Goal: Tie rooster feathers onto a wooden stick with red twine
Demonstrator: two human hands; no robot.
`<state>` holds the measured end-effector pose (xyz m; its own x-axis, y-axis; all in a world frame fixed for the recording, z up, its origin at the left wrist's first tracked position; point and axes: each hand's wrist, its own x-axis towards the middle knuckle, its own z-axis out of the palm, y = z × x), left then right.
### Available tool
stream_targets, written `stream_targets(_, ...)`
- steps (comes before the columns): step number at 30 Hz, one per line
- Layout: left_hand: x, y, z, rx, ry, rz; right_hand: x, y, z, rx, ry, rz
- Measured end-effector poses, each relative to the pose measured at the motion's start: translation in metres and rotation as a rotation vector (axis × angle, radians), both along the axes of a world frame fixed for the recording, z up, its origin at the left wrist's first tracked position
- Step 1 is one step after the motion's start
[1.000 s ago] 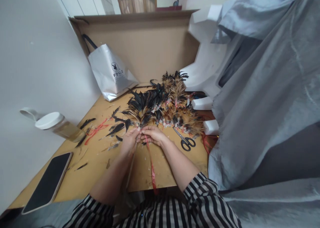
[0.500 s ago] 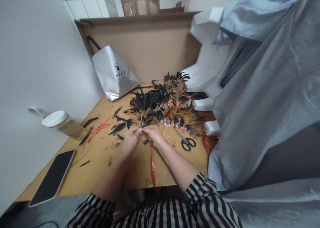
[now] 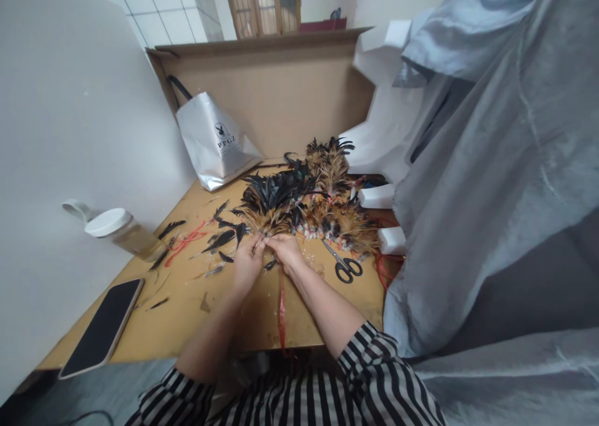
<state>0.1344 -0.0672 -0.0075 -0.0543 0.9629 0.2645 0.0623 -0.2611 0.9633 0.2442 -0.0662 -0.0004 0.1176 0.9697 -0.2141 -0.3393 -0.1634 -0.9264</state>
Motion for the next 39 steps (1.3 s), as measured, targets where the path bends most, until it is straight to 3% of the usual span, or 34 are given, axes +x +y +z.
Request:
stream_targets(6,0.001,0.000,0.002,0.134,0.424,0.026,0.003,0.003,-0.005,-0.024,-0.006,-0.006)
stream_targets(13,0.006,-0.003,0.011,0.162,1.004,0.111,-0.001,-0.003,0.000,-0.097,0.210,0.075)
stream_targets(22,0.019,-0.006,0.006,0.141,1.189,0.134,-0.006,0.000,-0.010,-0.097,0.122,-0.124)
stream_targets(27,0.019,-0.007,0.012,0.159,1.018,0.096,0.000,0.005,-0.011,-0.067,0.126,-0.104)
stream_targets(31,0.012,-0.004,0.016,0.141,0.659,0.013,0.009,0.006,-0.007,-0.045,0.198,0.024)
stream_targets(34,0.007,-0.003,0.023,-0.096,0.297,-0.106,0.015,0.007,-0.005,-0.034,0.228,0.091)
stream_targets(39,0.006,0.000,0.028,-0.512,-0.292,-0.176,0.019,0.008,-0.004,-0.015,0.248,0.135)
